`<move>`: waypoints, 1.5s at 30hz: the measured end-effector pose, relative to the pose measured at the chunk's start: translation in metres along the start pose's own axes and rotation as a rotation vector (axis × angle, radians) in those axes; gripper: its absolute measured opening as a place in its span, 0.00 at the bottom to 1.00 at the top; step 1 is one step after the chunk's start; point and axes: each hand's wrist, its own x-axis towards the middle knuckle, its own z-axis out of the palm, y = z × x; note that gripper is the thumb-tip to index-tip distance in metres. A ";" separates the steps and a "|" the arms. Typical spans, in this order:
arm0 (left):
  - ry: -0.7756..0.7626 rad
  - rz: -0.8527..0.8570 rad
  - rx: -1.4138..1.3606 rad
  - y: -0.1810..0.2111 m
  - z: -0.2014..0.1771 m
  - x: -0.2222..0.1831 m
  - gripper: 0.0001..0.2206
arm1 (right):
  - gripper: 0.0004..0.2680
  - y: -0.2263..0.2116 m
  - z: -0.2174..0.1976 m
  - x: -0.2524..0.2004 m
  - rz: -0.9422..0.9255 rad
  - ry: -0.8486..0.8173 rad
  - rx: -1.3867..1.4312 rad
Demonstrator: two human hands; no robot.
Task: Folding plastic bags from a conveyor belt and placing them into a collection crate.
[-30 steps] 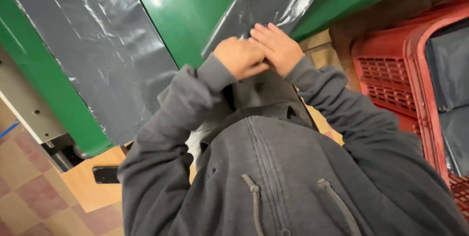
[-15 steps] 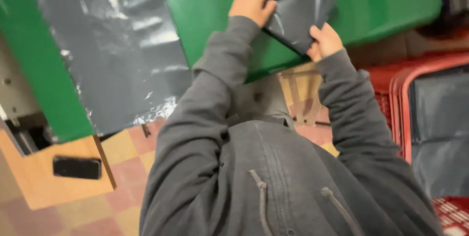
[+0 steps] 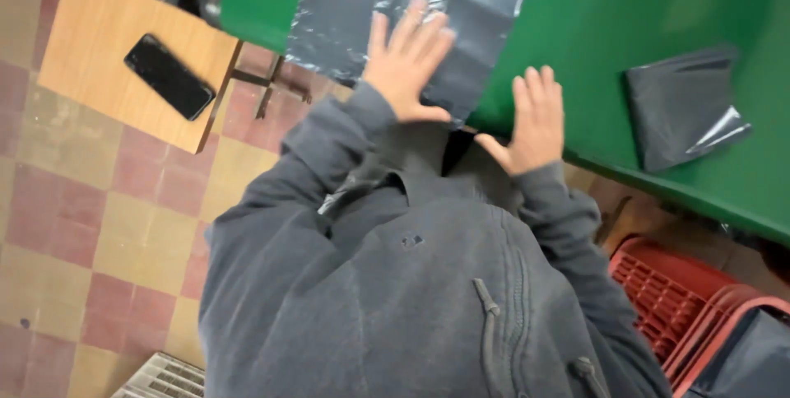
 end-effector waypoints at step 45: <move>0.517 -0.353 -0.662 -0.199 0.013 0.201 0.12 | 0.05 0.195 -0.001 0.228 0.079 0.306 0.282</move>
